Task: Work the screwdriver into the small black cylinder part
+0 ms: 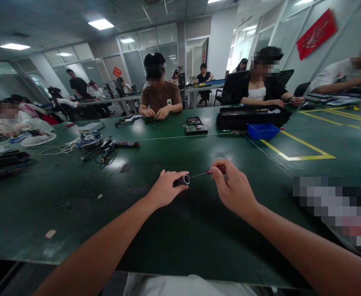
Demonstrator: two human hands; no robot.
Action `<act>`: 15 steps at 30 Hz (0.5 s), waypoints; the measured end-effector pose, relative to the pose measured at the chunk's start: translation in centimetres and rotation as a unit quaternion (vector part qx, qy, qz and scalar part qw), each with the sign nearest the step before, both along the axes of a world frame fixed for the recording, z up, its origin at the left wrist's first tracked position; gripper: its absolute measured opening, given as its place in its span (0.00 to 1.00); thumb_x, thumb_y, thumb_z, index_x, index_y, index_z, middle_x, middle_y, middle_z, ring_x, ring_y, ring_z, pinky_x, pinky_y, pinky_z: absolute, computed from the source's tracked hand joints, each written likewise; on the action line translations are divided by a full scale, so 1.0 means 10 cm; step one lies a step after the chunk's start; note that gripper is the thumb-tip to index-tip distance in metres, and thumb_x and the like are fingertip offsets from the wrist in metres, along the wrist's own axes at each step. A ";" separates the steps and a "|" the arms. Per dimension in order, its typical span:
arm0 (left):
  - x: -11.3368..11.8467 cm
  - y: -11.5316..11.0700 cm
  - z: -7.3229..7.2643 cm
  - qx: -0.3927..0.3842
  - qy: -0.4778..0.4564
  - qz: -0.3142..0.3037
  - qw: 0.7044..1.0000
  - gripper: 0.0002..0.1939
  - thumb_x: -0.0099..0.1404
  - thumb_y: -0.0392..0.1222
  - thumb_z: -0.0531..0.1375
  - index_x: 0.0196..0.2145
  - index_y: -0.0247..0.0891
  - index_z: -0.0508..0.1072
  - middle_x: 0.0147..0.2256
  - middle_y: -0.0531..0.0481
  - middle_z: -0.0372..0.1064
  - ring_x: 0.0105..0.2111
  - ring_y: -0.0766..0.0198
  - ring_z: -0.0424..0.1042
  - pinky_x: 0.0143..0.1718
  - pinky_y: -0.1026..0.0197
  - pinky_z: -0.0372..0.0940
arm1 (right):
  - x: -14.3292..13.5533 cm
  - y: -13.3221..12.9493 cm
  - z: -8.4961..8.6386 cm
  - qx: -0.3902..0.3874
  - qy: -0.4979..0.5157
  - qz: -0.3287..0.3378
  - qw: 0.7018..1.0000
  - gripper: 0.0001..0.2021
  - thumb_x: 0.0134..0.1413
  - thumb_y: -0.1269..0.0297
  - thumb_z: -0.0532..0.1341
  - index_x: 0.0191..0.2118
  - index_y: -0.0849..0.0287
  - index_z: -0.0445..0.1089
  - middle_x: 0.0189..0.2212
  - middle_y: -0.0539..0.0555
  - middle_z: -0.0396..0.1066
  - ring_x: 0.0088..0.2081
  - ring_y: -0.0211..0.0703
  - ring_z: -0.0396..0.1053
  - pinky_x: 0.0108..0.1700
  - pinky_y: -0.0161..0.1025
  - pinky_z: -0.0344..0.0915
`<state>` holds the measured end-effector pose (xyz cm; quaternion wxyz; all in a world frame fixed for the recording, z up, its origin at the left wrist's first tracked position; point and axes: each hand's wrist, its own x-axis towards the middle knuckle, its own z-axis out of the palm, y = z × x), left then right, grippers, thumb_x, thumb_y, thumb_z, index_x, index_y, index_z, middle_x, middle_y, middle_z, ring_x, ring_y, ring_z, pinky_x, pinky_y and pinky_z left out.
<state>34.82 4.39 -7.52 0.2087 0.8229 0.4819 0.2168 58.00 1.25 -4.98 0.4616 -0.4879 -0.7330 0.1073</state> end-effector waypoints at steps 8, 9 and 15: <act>0.01 -0.02 0.05 -0.008 -0.055 0.013 0.998 0.23 0.67 0.45 0.62 0.59 0.47 0.70 0.53 0.47 0.72 0.52 0.53 0.69 0.60 0.46 0.59 | -0.01 0.00 0.02 -0.007 -0.001 -0.011 1.000 0.09 0.68 0.59 0.52 0.40 0.57 0.66 0.29 0.52 0.71 0.29 0.43 0.70 0.31 0.39 0.62; 0.02 -0.02 0.06 -0.005 -0.071 0.017 0.997 0.22 0.67 0.45 0.63 0.58 0.45 0.71 0.53 0.47 0.71 0.52 0.54 0.69 0.59 0.48 0.60 | -0.01 0.00 0.03 -0.006 -0.001 -0.011 1.000 0.09 0.68 0.59 0.52 0.40 0.57 0.66 0.29 0.52 0.71 0.29 0.43 0.70 0.31 0.39 0.62; 0.02 0.01 0.02 -0.043 -0.204 0.068 0.976 0.20 0.67 0.43 0.61 0.56 0.41 0.68 0.52 0.46 0.70 0.52 0.56 0.70 0.55 0.53 0.64 | -0.01 0.00 0.03 -0.006 0.004 -0.011 1.000 0.09 0.68 0.59 0.52 0.41 0.57 0.66 0.30 0.53 0.72 0.30 0.44 0.71 0.32 0.40 0.63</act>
